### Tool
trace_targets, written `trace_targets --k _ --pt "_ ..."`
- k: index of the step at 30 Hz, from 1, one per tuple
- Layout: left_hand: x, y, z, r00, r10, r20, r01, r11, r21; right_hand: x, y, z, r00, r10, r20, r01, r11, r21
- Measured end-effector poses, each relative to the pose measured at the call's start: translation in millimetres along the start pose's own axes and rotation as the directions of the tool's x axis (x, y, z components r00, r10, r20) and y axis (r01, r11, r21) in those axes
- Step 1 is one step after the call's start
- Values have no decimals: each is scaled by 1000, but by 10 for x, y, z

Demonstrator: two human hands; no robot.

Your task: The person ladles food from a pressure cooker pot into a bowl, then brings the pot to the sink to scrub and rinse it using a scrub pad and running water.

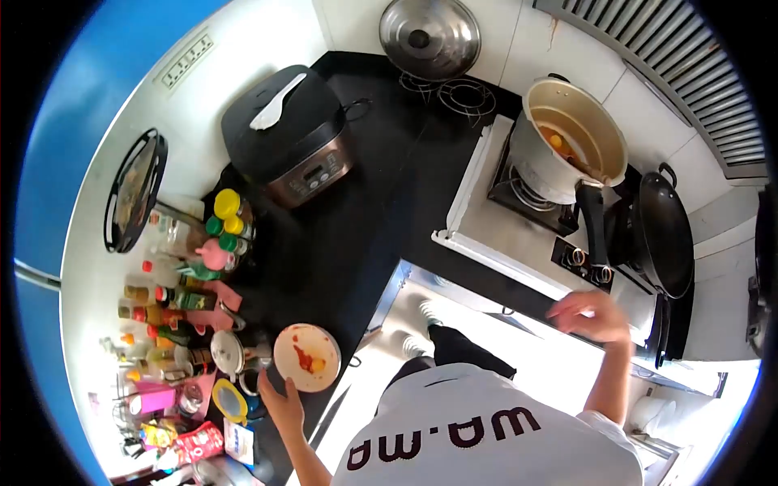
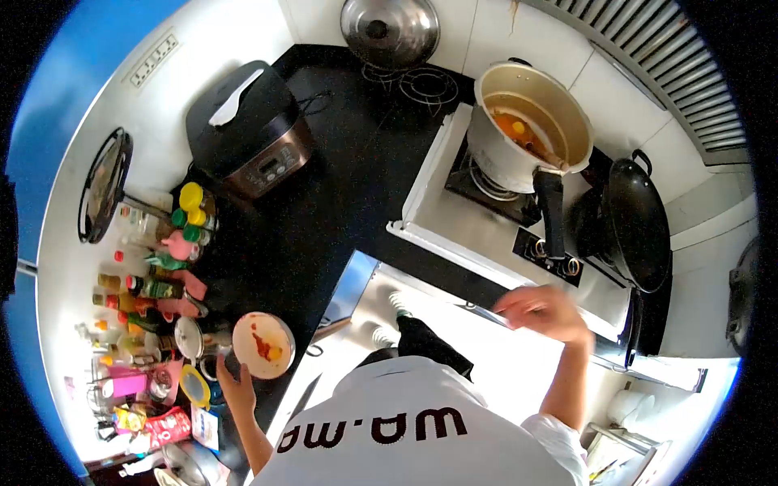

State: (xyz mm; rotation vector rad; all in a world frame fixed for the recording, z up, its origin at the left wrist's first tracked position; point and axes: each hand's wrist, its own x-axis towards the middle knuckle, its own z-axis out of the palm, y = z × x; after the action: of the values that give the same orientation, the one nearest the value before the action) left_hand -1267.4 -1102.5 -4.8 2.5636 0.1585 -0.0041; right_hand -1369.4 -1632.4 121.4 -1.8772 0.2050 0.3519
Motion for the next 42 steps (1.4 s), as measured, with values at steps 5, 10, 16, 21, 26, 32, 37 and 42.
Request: trace_targets --k 5,10,16,21,26,32,37,42 --pt "-332 -179 222 973 -227 27 219 889 -403 111 -331 -537 620 -218 -754 -178 897 -405" --pt "-343 121 364 787 -343 514 600 230 -766 607 -249 -867 640 -492 -590 -372 474 -798" --pt "-112 401 627 852 -392 348 443 184 -877 789 -129 -1223 749 -282 -600 -407 518 -752" --pt "265 899 1082 889 -309 339 429 295 -854 1004 33 -1679 679 -399 -617 -26 826 -563" --pt "651 1497 1447 901 -190 389 433 366 -824 1239 -49 -2062 617 -83 -782 23 996 -87" --pt "986 2186 1741 883 -135 449 462 407 -788 1048 -198 -2345 749 -199 -632 -48 935 -350" --pt "1176 2452 1878 846 -33 532 485 464 -741 810 -297 -2423 765 -526 -372 161 715 -681" --pt "1125 2690 1715 818 -315 480 556 647 -522 766 -356 -2531 776 -529 -344 106 646 -756"
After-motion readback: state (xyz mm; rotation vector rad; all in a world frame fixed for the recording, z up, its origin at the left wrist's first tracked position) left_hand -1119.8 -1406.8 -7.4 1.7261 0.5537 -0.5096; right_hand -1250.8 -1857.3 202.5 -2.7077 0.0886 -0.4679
